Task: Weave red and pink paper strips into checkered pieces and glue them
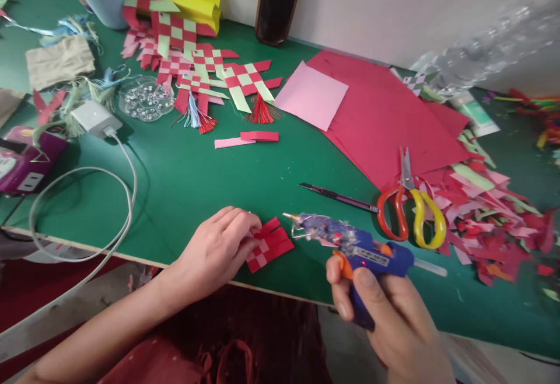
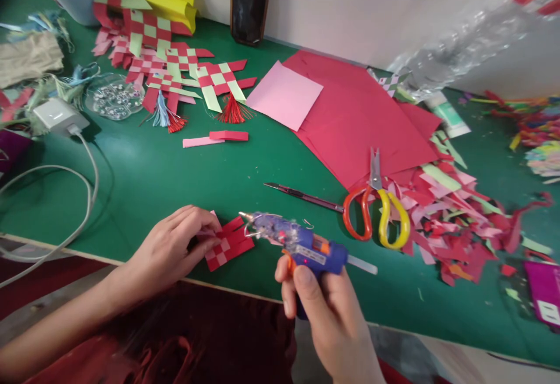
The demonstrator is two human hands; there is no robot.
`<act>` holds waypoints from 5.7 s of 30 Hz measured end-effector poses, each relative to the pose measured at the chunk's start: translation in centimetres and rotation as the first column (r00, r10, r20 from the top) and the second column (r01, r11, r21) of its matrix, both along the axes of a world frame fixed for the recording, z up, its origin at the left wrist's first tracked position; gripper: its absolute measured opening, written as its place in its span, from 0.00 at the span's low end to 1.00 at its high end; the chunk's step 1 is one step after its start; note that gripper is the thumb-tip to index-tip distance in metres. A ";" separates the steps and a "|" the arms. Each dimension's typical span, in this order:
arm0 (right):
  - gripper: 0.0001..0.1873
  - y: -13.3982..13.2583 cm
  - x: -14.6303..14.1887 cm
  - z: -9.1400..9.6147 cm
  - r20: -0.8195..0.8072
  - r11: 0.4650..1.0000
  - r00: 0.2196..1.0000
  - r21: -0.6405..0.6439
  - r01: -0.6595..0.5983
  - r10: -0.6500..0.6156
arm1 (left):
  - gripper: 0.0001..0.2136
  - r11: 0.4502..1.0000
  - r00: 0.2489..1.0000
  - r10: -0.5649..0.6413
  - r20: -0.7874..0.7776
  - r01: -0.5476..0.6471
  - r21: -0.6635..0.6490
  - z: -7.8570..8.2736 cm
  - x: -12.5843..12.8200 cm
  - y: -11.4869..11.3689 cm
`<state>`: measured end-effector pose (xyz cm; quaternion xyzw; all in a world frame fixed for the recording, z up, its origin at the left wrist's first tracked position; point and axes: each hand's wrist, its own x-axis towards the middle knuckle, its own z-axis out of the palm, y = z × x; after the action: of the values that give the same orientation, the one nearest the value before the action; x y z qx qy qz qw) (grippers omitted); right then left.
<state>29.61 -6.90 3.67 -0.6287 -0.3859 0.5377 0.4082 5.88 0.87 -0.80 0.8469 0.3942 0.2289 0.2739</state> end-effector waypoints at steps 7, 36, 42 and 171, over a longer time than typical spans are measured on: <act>0.12 -0.3 1.9 -1.0 -0.095 0.969 0.976 0.132 0.207 -0.196 | 0.08 0.997 0.990 0.074 -0.121 -0.073 0.009 0.7 1.1 0.2; 0.36 -0.5 7.2 -3.7 0.973 0.894 0.205 0.183 -0.409 -0.106 | 0.11 0.918 0.972 -0.083 -0.220 0.161 0.363 0.2 -2.6 -1.6; 0.26 0.4 2.4 -1.2 0.925 0.688 0.331 0.363 -0.629 -0.186 | 0.36 0.856 0.888 -0.251 -0.386 0.390 0.341 -0.5 -3.7 -1.7; 0.06 1.6 -3.6 -4.5 0.892 0.819 0.424 0.358 -0.449 -0.158 | 0.04 0.984 0.983 -0.111 -0.143 0.129 0.126 1.1 1.5 -0.7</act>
<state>26.05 -5.32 -0.83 -0.6308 -0.7340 0.0210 0.2509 7.34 0.14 0.31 0.8993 0.3436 0.1800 0.2018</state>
